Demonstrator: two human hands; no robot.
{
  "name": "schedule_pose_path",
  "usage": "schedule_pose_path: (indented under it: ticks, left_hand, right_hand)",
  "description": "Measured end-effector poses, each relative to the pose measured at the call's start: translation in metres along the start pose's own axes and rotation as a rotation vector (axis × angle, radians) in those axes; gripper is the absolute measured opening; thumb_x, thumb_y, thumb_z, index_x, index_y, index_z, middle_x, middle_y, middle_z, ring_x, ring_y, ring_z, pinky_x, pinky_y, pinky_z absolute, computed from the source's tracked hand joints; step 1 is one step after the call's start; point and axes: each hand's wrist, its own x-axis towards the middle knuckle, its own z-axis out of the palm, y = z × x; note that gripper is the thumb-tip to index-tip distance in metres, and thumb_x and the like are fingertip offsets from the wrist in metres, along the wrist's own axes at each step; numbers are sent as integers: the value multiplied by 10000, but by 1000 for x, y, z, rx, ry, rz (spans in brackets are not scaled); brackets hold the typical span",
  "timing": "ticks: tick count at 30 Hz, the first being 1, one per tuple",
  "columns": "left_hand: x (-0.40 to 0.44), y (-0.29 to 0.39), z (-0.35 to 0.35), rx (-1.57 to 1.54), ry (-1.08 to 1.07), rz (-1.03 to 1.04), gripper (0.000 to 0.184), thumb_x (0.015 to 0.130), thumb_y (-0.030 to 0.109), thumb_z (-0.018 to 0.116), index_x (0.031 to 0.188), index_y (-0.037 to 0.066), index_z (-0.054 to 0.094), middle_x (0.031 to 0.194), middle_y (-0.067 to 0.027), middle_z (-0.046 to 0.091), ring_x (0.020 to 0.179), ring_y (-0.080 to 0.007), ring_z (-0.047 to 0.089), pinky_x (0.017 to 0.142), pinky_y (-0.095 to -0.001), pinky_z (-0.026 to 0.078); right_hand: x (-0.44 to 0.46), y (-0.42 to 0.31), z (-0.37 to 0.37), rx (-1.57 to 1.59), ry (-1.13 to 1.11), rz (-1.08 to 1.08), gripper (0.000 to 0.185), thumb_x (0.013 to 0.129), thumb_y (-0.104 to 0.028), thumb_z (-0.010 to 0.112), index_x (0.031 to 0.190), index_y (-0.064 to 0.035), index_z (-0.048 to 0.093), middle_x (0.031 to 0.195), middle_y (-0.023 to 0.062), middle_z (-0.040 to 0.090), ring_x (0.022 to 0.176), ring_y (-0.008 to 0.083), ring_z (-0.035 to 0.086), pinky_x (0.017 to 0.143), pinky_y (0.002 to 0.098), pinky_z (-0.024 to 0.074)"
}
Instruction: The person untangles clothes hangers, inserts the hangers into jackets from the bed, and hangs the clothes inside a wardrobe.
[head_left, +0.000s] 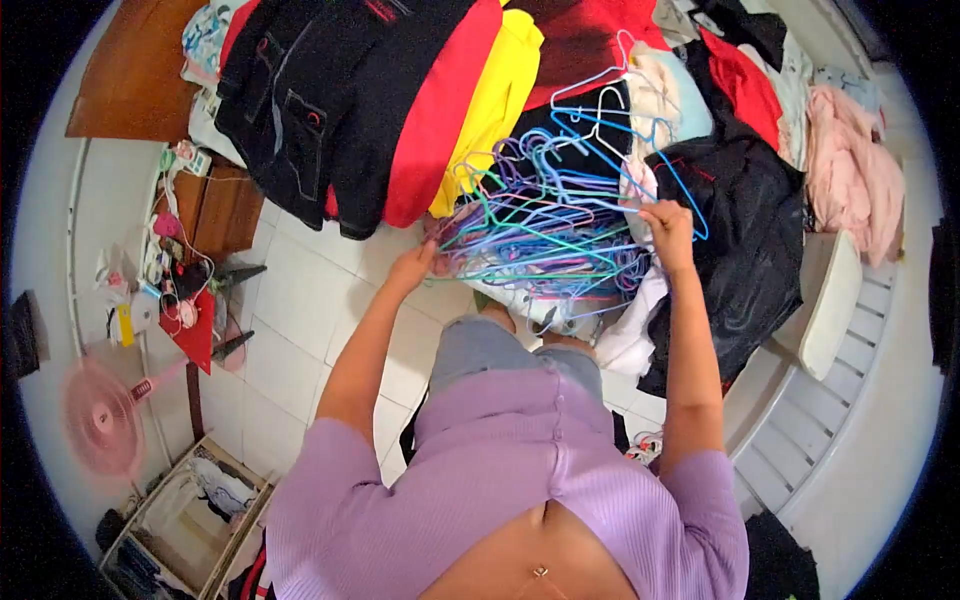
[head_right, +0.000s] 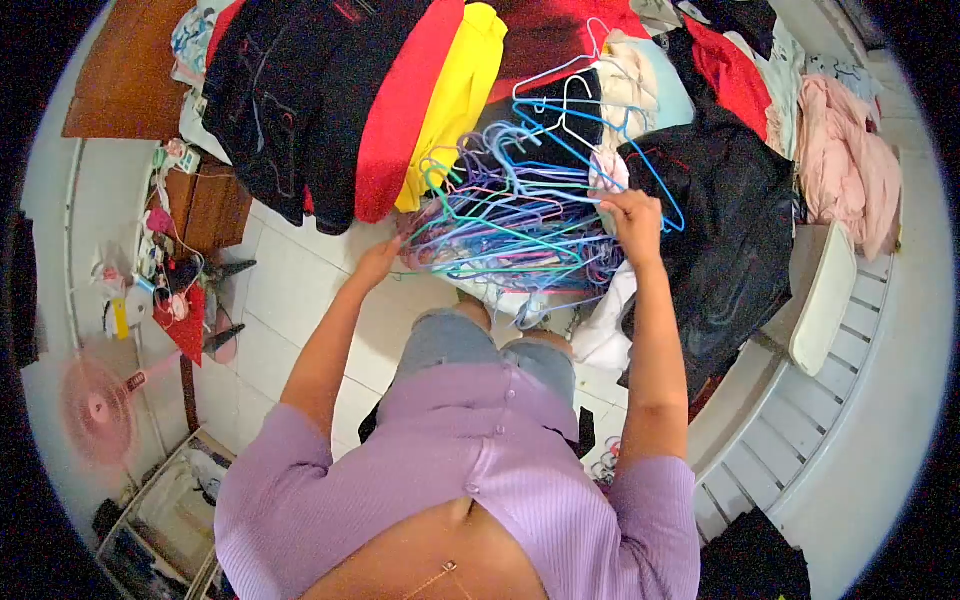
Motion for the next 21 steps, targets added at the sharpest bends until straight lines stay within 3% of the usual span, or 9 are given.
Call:
schedule_pose_path:
  ticks: [2,6,8,9,11,12,15,19,21]
  left_hand:
    - [-8,13,4,-809,-496,-555,381,883,440,499,1066,132,627,945,-45,634,786,-175,571,691,-290,422]
    - [-17,51,-3,-862,-543,-606,354,884,443,508,1084,176,629,943,-8,638,795,-103,567,670,-236,405]
    - [-23,88,-18,-979,-373,-289,315,879,332,555,1086,108,635,953,-20,648,837,-82,564,668,-234,431]
    - [-21,100,-21,-980,-371,-289,315,879,332,555,1086,108,635,953,-20,648,837,-82,564,668,-234,431]
    - [-13,120,-28,-817,-111,90,273,862,227,592,1079,66,633,830,-2,607,713,-65,540,632,-210,440]
    - [-14,125,-35,-819,-105,97,273,862,227,592,1079,66,633,830,-2,607,713,-65,540,632,-210,440]
    - [-23,137,-57,-786,-117,44,219,816,122,625,988,-9,662,913,-82,668,843,-117,593,740,-250,461]
    - [-75,116,-33,-822,-62,155,245,850,175,600,1034,24,657,824,-15,613,776,-79,543,689,-239,451]
    - [-98,105,-16,-743,-355,57,262,854,225,601,1045,57,663,872,-23,619,809,-124,554,756,-271,442]
  right_hand:
    - [1,5,-7,-2,52,-51,127,756,-218,663,802,-105,701,785,52,653,761,224,573,691,342,359]
    - [1,7,-20,-8,24,-15,144,754,-219,671,803,-86,692,781,58,652,732,234,585,673,351,392]
    - [0,-5,-27,-44,-5,17,164,745,-229,682,806,-76,689,785,69,651,714,244,594,661,357,415]
    - [0,-14,-28,15,-100,80,211,729,-260,698,825,-72,682,794,80,647,703,255,601,644,361,437]
    - [2,-46,-32,-5,-244,111,361,683,-343,734,894,-60,661,833,112,638,686,270,617,616,363,477]
    - [0,-44,-22,-111,-227,-20,388,690,-357,728,925,-57,651,840,118,635,698,267,614,623,363,476]
    - [12,-76,-21,149,-373,91,385,719,-367,711,958,-71,657,855,115,640,711,240,620,636,347,472]
    - [25,-68,-3,374,-440,177,318,748,-407,689,851,-106,710,743,84,667,657,196,622,610,307,461]
    - [30,-66,1,322,-408,173,302,734,-412,697,801,-118,721,690,73,661,619,199,618,591,313,461]
